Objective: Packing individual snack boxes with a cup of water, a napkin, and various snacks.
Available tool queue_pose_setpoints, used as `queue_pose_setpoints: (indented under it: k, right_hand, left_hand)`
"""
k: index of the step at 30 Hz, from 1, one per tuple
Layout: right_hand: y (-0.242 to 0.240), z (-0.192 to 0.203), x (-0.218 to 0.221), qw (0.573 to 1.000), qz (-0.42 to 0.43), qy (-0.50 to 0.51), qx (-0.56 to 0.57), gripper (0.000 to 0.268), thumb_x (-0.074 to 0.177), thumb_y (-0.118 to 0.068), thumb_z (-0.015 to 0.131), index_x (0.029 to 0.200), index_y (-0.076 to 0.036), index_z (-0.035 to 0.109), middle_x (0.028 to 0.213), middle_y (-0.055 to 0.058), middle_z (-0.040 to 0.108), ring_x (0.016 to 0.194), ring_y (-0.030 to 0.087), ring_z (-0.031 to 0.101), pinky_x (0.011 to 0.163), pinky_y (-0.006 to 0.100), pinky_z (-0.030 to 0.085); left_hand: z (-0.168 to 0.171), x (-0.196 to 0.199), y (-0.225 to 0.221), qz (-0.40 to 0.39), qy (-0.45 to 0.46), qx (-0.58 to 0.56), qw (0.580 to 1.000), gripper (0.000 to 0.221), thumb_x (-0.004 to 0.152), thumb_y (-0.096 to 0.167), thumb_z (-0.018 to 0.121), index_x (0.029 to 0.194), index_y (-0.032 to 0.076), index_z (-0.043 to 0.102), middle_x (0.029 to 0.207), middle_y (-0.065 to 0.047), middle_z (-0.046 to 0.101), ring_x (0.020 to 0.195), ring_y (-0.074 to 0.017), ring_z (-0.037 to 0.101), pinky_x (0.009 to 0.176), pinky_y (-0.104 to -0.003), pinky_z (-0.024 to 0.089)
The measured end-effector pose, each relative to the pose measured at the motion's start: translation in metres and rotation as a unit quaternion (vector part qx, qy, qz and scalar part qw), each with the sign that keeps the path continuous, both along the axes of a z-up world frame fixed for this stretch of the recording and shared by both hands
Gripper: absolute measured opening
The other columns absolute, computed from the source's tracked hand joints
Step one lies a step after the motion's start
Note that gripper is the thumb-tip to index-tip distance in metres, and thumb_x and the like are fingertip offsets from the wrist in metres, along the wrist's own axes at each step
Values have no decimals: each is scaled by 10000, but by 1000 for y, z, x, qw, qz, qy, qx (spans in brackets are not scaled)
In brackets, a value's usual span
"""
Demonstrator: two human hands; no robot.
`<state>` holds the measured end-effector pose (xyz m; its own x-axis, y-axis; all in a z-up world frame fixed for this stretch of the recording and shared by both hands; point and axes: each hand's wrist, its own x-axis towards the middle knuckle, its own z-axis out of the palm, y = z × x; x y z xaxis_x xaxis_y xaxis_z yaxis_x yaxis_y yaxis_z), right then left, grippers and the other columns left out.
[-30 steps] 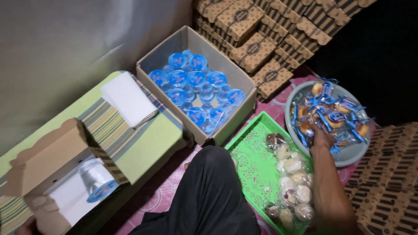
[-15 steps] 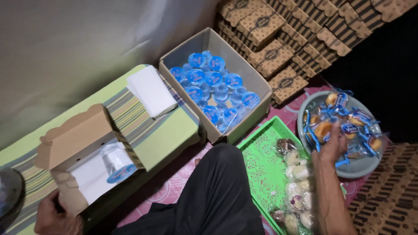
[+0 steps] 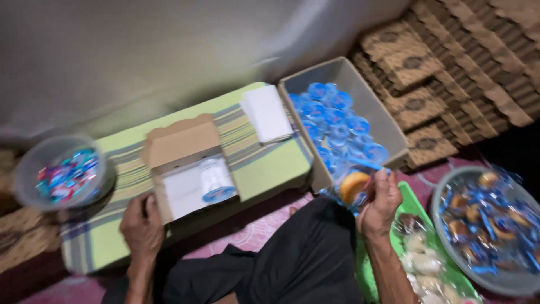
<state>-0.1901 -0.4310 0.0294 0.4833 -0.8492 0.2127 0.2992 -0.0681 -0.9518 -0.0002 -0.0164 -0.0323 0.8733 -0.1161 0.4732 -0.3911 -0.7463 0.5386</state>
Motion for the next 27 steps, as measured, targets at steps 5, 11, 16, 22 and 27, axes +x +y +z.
queue_pose_setpoints:
  k: [5,11,16,22,27]
  right_hand:
    - [68,25,26,990,119,1,77,200,1075,-261,525,925,-129,529,748,-72,472,642,18,395,597,174,340]
    - [123,34,42,970,212,0,120,257,1077,-252,511,1083,-18,619,979,55,686,824,103,612,776,242,502]
    - [154,44,48,945,276,-41,171,184,1076,-210,522,1059,-45,602,901,9,625,747,61,548,688,209,448]
    - [178,55,40,893,414,-96,149,238,1062,-157,466,1104,47,583,1017,200,677,905,256,675,939,412,538]
    - [185,56,31,879,454,-105,102,191,1003,-152,441,939,-17,560,882,169,628,911,293,616,1053,520,444]
  left_hand:
    - [17,-6,6,15,121,-273,954,151,1070,51,533,1128,-27,648,900,-90,692,740,-165,631,690,-282,525]
    - [62,-65,-13,-7,151,-291,945,170,1024,109,530,1057,15,669,923,-70,744,761,-161,709,710,-274,561]
    - [49,-115,-42,-127,372,-529,752,344,1031,200,465,1100,-79,654,892,-187,740,669,-206,681,623,-300,575]
    - [67,-154,-66,-232,608,-657,381,752,993,607,270,1407,7,454,925,-267,698,630,-240,687,503,-285,552]
    - [93,-159,-69,-230,614,-670,348,722,1035,535,313,1394,-69,482,970,-240,677,627,-239,684,469,-282,550]
